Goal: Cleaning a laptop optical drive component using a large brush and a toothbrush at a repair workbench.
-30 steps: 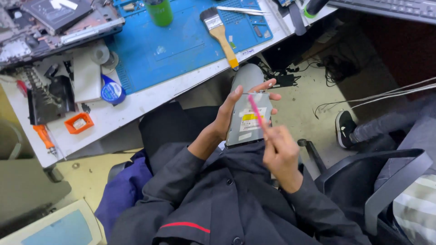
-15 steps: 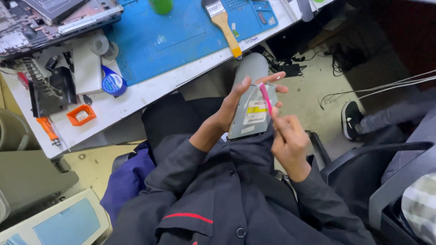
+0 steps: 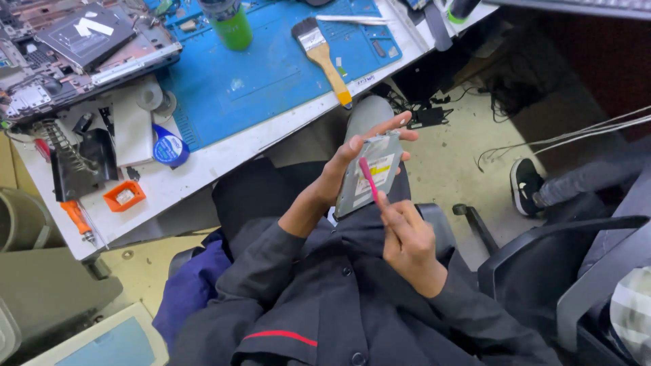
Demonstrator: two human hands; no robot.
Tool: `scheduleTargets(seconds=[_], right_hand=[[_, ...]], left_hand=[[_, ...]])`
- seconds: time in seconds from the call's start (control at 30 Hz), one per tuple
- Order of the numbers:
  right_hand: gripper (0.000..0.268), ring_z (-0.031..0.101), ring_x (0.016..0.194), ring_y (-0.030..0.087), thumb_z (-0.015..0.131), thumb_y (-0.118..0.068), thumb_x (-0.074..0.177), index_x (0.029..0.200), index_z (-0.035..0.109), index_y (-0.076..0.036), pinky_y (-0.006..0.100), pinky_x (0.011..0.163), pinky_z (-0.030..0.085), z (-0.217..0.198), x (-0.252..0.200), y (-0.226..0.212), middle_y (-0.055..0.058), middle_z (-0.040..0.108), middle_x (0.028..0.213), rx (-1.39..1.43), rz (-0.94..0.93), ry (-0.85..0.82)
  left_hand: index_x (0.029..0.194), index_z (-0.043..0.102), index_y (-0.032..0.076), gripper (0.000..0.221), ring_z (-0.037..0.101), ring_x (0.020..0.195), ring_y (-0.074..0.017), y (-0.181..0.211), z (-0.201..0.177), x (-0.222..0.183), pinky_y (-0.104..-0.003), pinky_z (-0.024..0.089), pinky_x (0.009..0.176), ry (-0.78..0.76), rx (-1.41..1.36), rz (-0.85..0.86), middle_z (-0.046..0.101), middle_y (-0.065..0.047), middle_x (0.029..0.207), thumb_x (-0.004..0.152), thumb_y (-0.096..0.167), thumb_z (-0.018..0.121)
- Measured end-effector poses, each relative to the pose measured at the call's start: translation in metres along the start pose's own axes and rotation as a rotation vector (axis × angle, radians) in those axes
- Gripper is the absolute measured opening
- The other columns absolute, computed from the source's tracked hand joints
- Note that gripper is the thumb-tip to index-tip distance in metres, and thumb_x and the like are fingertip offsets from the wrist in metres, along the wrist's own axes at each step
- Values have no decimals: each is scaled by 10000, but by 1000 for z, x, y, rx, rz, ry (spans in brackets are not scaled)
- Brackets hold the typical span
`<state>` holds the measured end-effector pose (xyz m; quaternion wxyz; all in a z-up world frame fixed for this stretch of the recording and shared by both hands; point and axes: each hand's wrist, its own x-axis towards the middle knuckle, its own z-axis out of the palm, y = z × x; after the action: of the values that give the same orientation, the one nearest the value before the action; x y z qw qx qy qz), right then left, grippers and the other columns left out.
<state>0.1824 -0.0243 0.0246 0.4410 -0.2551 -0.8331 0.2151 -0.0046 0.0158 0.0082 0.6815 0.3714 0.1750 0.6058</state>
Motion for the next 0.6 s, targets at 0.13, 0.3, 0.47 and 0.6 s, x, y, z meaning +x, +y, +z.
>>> scheduleTargets(seconds=[0.13,0.3,0.47,0.6], right_hand=[[355,596,621,381,587,79,996,1307,739,0,334,553,498,-5,15,13,85,587,781,-33,-30,68],[387,567,582,395,581,62,973,1300,753,-54,374,477,463,-6,10,8,64,567,734,-111,8,60],[393,535,498,332,585,44,962,1288,768,-78,289,468,478,-5,4,-8,9,562,729,-100,32,62],[411,538,491,319,589,36,958,1305,768,-97,297,460,479,0,2,-3,-5,551,727,-121,23,68]], left_hand=[[1687,236,119,1102,481,1377,-347,10,9,-2,-534,430,1133,28,44,-2,357,-211,1615,884,836,472],[1674,220,80,1170,523,1350,-353,9,19,-12,-482,477,1096,33,-2,-5,364,-274,1600,843,856,499],[1665,239,59,1114,562,1330,-299,3,28,-14,-416,509,1082,40,-59,23,404,-248,1590,887,811,504],[1653,230,16,1123,588,1306,-246,-1,19,-6,-358,533,1079,62,-36,83,421,-244,1578,896,787,534]])
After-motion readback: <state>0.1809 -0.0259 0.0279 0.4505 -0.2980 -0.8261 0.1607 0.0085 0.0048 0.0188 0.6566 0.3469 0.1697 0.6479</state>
